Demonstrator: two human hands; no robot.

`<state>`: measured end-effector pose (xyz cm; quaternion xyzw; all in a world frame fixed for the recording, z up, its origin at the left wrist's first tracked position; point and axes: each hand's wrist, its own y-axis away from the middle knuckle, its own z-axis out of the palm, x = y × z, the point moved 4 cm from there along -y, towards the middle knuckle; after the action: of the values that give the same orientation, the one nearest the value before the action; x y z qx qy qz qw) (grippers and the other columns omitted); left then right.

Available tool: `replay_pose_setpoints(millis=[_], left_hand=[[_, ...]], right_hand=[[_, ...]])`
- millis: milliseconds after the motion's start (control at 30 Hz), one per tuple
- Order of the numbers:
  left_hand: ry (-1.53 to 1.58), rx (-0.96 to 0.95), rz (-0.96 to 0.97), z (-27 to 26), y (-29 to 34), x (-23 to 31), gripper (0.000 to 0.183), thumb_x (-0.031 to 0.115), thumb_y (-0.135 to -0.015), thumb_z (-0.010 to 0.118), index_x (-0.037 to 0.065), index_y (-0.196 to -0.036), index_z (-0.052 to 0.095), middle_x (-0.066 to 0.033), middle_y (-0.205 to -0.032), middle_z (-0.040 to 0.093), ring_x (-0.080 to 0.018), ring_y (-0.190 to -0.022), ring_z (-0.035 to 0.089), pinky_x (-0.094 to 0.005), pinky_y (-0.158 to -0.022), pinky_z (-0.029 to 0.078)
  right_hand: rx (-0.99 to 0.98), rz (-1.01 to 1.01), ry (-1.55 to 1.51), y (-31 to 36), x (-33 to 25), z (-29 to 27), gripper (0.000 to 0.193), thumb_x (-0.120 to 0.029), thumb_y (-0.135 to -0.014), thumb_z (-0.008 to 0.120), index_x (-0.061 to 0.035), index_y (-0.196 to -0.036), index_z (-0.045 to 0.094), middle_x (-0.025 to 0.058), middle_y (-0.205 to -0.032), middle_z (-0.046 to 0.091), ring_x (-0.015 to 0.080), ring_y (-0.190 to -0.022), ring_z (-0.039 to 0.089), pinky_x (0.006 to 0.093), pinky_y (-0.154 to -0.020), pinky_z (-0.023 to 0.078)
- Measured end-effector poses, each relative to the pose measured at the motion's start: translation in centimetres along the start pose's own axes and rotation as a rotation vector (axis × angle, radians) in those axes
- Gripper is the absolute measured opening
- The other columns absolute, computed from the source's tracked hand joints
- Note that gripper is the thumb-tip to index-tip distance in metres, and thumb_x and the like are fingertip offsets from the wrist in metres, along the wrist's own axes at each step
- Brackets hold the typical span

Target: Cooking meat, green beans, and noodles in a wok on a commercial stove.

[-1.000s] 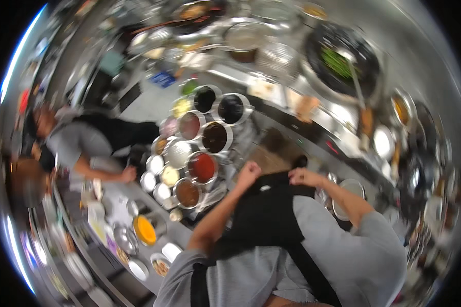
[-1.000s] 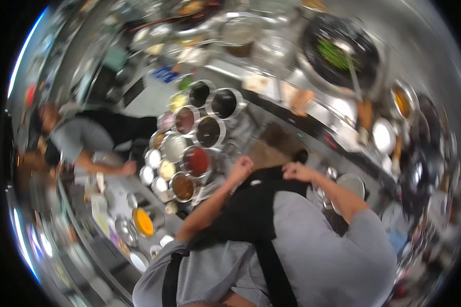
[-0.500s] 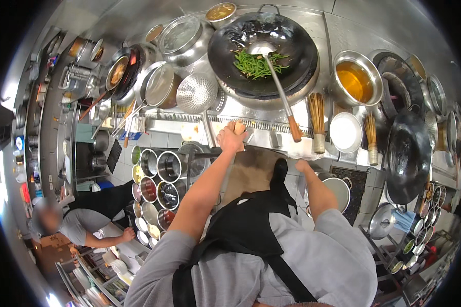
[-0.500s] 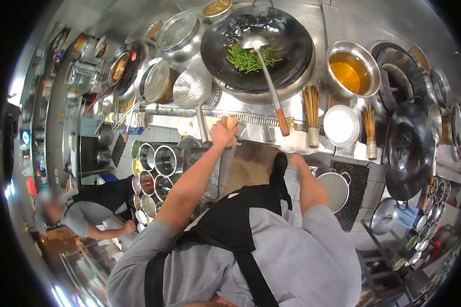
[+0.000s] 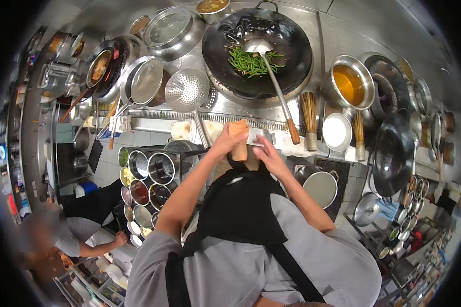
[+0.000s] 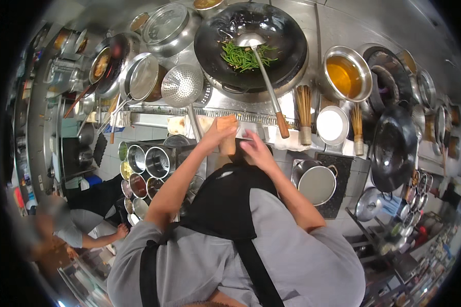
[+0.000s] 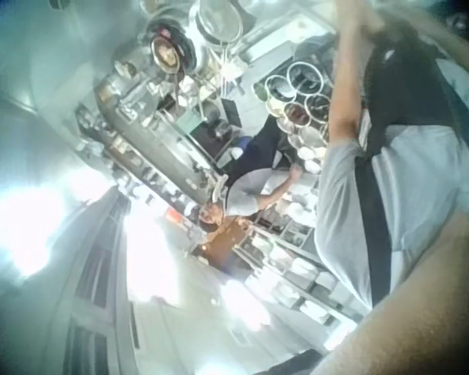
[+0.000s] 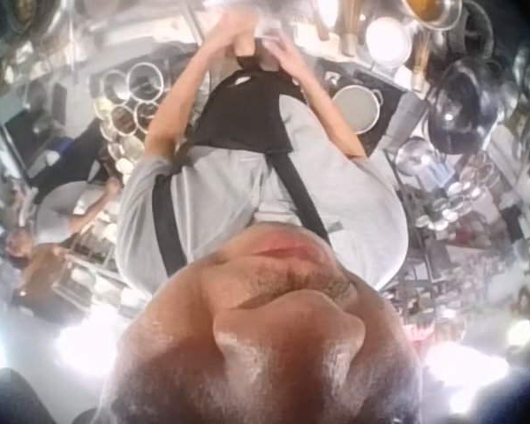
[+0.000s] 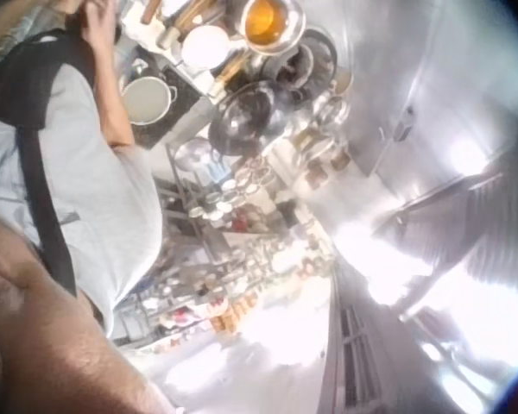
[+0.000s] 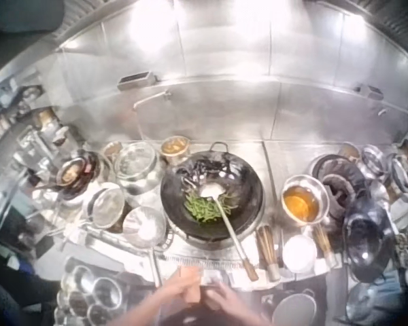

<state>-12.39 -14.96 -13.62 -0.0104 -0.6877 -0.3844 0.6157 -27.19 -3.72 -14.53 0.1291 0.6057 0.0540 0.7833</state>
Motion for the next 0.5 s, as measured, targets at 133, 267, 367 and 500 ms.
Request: replay_pose_setpoints(millis=[133, 267, 367, 500], left_hand=[[-0.060, -0.112, 0.130, 0.2, -1.0, 0.7, 0.071, 0.039, -0.090, 0.066, 0.003, -0.134, 0.024, -0.0123, -0.130, 0.044, -0.0199, -0.120, 0.045, -0.0325, -0.097, 0.042], [0.574, -0.191, 0.208, -0.4, 0.5, 4.4, 0.073, 0.038, -0.089, 0.067, 0.005, -0.139, 0.024, -0.0105, -0.132, 0.047, -0.0211, -0.121, 0.048, -0.0354, -0.097, 0.044], [0.626, -0.483, 0.064, -0.7, 0.7, 6.1, 0.062, 0.033, -0.092, 0.064, 0.006, -0.139, 0.032, -0.0091, -0.131, 0.050, -0.0212, -0.119, 0.052, -0.0373, -0.097, 0.046], [0.722, -0.422, 0.073, -0.1, 1.0, 8.2, 0.054, 0.027, -0.092, 0.065, 0.004, -0.134, 0.042, -0.0073, -0.124, 0.056, -0.0188, -0.114, 0.057, -0.0348, -0.092, 0.050]], right_hand=[[0.165, -0.004, 0.309, -2.3, -4.5, 2.7, 0.049, -0.020, -0.083, 0.073, -0.0033, -0.123, 0.051, 0.0044, -0.094, 0.055, 0.0111, -0.079, 0.052, 0.0272, -0.071, 0.047], [0.149, -0.039, 0.272, -2.0, -10.4, 3.2, 0.031, -0.011, -0.083, 0.070, -0.0041, -0.107, 0.053, 0.0023, -0.096, 0.056, 0.0105, -0.088, 0.054, 0.0265, -0.077, 0.047], [0.098, -0.144, -0.042, -1.5, -15.1, 3.3, 0.029, -0.006, -0.084, 0.067, -0.0050, -0.109, 0.053, 0.0009, -0.101, 0.060, 0.0103, -0.098, 0.056, 0.0267, -0.088, 0.044], [0.141, -0.233, -0.147, -2.3, -16.6, 3.1, 0.027, -0.005, -0.087, 0.064, -0.0035, -0.111, 0.053, 0.0030, -0.104, 0.062, 0.0113, -0.096, 0.058, 0.0278, -0.087, 0.045]])
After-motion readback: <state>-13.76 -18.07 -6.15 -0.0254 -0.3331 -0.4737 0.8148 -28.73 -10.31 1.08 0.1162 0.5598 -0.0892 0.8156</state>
